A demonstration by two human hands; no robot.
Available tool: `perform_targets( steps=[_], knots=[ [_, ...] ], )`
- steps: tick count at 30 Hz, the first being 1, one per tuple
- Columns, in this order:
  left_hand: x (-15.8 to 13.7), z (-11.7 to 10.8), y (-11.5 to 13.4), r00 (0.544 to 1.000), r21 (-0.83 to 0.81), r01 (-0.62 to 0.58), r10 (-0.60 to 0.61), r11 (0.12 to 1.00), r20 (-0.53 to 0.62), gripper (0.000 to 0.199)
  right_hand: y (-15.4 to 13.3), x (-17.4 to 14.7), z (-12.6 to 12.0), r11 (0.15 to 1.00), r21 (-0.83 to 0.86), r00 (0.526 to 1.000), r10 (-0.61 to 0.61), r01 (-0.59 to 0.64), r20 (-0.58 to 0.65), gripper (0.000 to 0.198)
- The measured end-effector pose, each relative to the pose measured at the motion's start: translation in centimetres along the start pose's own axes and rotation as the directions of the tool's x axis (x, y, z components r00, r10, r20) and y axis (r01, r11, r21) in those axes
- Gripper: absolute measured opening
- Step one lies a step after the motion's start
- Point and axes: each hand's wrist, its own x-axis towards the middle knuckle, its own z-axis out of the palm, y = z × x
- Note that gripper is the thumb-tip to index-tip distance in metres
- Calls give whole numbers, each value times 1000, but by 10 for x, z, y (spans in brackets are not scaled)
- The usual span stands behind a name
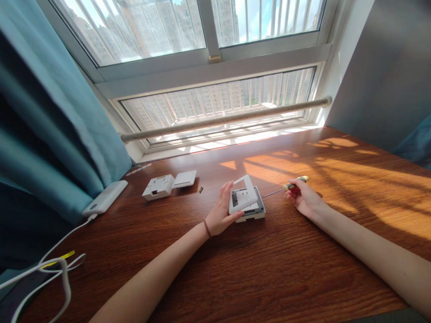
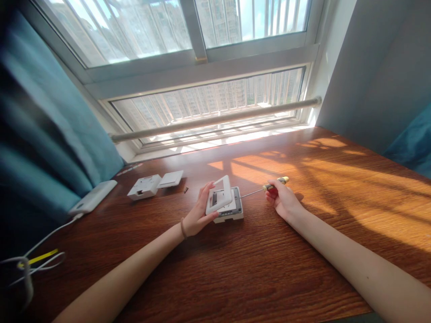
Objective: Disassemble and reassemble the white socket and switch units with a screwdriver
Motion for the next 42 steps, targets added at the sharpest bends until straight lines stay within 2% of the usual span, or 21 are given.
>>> perform_targets(
  steps=[2,5,8,10,11,12,13,15,16,18,21,26,32,34,35,37,38,40,42],
  knots=[
    [0,0,-4,994,-118,26,-39,993,-107,73,-4,3,-3,997,-62,998,-52,53,30,19],
    [1,1,-13,960,-290,96,-166,952,-227,61,-10,7,-5,968,-212,989,-118,136,95,27],
    [2,2,-20,924,-384,168,-281,908,-260,55,-12,9,-7,909,-362,976,-166,206,139,24],
    [3,2,-22,913,-391,200,-316,898,-258,55,-11,9,-8,829,-478,957,-240,290,164,16],
    [3,2,-22,912,-380,208,-319,901,-257,56,-10,8,-9,740,-571,934,-298,356,195,14],
    [4,3,-22,915,-364,208,-313,908,-256,56,-8,7,-9,609,-672,903,-352,421,247,17],
    [4,3,-22,919,-344,203,-300,917,-257,56,-7,5,-9,446,-759,867,-385,474,316,21],
    [3,3,-20,929,-295,186,-265,937,-257,56,-4,1,-8,131,-839,811,-373,527,451,25],
    [3,3,-19,934,-269,177,-247,947,-257,56,-3,-1,-7,37,-844,799,-346,536,492,24],
    [3,2,-17,944,-214,160,-213,964,-253,56,-2,-5,-6,-79,-833,779,-315,548,542,21],
    [3,1,-11,961,-114,115,-140,987,-240,59,-1,-9,-4,-168,-825,763,-317,539,563,18],
    [0,-1,6,984,105,-37,55,994,-170,76,3,-11,-2,-222,-842,777,-324,492,540,19],
    [-7,2,19,969,248,-208,234,946,-80,91,6,-16,1,-324,-864,807,-335,385,486,27],
    [-8,3,19,961,269,-237,266,934,-79,93,4,-20,2,-329,-877,802,-379,350,462,29],
    [-8,3,18,959,272,-242,273,931,-81,94,2,-22,3,-307,-885,784,-422,350,456,30],
    [-8,3,17,959,271,-236,269,933,-91,96,0,-27,5,-182,-875,724,-500,450,476,29],
    [-7,3,16,961,270,-227,261,936,-95,97,-1,-31,6,-64,-840,708,-506,539,493,28],
    [-7,3,15,964,269,-214,248,939,-99,97,2,-38,11,270,-699,736,-413,662,537,28],
    [-6,4,15,965,271,-208,242,940,-98,99,9,-46,16,592,-554,781,-225,585,583,33]
  ],
)
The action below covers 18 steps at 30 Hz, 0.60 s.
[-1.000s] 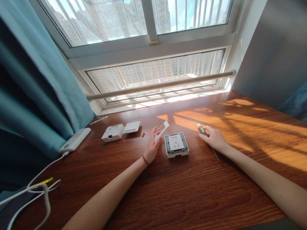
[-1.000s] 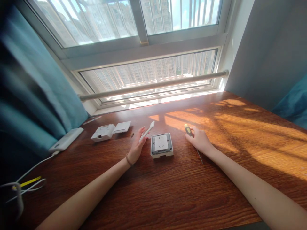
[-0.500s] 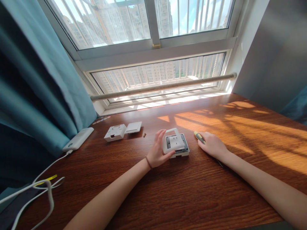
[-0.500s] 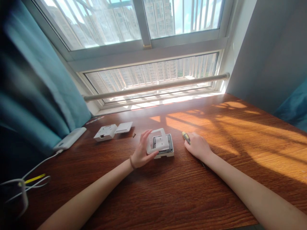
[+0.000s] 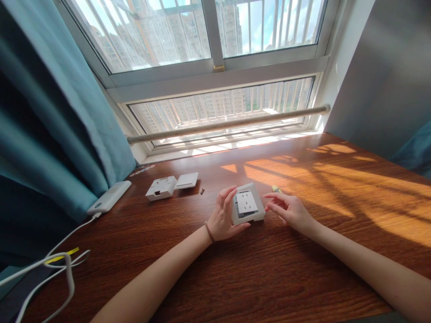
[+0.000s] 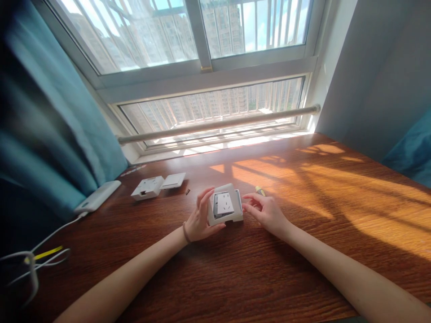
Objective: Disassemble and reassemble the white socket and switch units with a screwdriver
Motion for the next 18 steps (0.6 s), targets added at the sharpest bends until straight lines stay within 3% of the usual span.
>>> perform_targets(
  steps=[2,5,8,10,13,16,18],
  knots=[
    [0,2,0,1000,1,-2,2,1000,4,101,-3,-4,11,975,207,994,62,-80,96,38],
    [1,5,0,1000,10,-4,4,1000,7,103,-6,-5,18,942,330,997,45,-65,68,36],
    [2,6,-1,1000,41,5,-4,999,-12,103,-1,6,2,910,413,994,26,21,-107,31],
    [2,6,-1,999,67,15,-13,998,-44,97,10,20,-23,904,423,956,73,57,-285,35],
    [0,4,-1,994,122,2,12,993,-110,66,38,43,-65,956,292,856,172,-26,-487,39],
    [-3,4,-2,989,162,-28,51,986,-141,21,69,57,-93,965,235,824,229,-121,-518,36],
    [-4,3,-1,986,154,-30,54,988,-157,11,85,61,-101,961,190,814,270,-199,-514,33]
  ],
)
